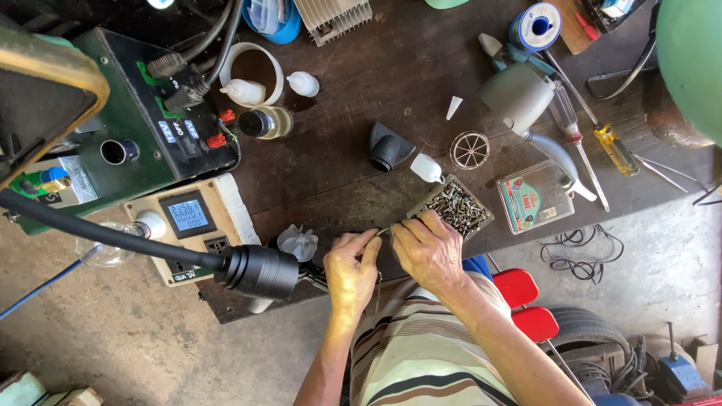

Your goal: The person sits at a cluttered workbench and repairs a small electronic device. They open the housing, apply a liquid from a small bottle to internal components, and manipulate wires and parts with their hands. The person then reassembles the housing and continues to adjust internal components.

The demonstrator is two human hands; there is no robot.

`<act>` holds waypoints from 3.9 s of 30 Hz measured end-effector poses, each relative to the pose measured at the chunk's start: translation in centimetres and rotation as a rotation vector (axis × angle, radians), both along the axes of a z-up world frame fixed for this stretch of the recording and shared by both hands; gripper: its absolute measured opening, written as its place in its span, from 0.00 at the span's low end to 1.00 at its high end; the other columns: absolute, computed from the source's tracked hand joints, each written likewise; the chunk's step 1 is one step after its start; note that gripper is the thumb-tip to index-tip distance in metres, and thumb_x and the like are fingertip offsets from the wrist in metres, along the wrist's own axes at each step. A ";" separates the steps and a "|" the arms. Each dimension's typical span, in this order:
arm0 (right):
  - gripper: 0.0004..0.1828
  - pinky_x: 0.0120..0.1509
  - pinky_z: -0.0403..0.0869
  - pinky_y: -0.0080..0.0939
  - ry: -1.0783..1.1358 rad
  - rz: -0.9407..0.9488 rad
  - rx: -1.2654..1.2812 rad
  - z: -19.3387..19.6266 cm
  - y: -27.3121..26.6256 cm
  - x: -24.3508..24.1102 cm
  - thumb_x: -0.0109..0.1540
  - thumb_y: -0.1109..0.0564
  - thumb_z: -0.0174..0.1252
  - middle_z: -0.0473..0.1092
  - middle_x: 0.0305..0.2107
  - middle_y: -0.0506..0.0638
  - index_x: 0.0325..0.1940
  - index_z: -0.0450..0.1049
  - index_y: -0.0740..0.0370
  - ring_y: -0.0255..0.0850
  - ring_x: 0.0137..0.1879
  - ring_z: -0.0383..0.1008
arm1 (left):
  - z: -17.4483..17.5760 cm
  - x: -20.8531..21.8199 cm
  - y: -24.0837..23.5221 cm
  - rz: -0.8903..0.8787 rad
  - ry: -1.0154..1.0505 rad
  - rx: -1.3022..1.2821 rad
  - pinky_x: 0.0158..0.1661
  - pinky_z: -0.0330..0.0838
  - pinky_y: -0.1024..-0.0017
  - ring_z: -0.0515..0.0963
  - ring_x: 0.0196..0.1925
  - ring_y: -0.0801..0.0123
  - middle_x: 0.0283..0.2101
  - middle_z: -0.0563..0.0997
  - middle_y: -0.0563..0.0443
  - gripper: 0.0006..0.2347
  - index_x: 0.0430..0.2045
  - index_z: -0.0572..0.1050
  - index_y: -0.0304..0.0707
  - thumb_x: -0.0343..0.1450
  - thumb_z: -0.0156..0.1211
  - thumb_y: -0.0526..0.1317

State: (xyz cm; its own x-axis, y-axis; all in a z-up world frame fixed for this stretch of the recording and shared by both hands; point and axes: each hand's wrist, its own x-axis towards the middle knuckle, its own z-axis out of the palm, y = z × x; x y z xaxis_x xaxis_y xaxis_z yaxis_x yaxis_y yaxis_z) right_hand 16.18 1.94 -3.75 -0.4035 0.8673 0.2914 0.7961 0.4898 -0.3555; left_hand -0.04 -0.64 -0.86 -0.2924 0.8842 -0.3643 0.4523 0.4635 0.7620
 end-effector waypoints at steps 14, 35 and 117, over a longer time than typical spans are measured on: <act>0.08 0.41 0.76 0.37 0.042 -0.020 0.002 -0.3 -0.2 -0.2 0.66 0.52 0.57 0.73 0.30 0.43 0.37 0.80 0.50 0.43 0.43 0.73 | -3.1 0.5 -1.8 -0.063 0.267 0.181 0.30 0.79 0.66 0.84 0.29 0.54 0.26 0.81 0.46 0.05 0.33 0.86 0.39 0.66 0.70 0.35; 0.06 0.50 0.76 0.44 0.144 -0.056 -0.023 1.8 0.1 -0.2 0.63 0.53 0.63 0.74 0.31 0.47 0.40 0.82 0.54 0.47 0.45 0.74 | -1.7 -1.3 -0.7 -0.212 0.301 0.038 0.26 0.79 0.64 0.85 0.24 0.56 0.20 0.82 0.49 0.07 0.25 0.80 0.42 0.61 0.75 0.40; 0.03 0.68 0.52 0.79 0.119 0.425 0.035 1.3 3.7 1.0 0.62 0.66 0.62 0.74 0.35 0.50 0.34 0.78 0.64 0.55 0.51 0.73 | -1.6 5.8 -3.1 0.271 0.266 0.238 0.33 0.73 0.67 0.76 0.32 0.61 0.30 0.81 0.50 0.01 0.27 0.78 0.36 0.67 0.62 0.31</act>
State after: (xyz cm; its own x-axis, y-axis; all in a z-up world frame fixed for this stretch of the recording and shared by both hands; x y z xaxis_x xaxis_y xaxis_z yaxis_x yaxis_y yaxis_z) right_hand 17.19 5.61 -2.49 -0.6844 0.6200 0.3837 0.4756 0.7785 -0.4095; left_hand 5.80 -3.78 -2.44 -0.5809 0.8129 -0.0408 0.5336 0.4182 0.7351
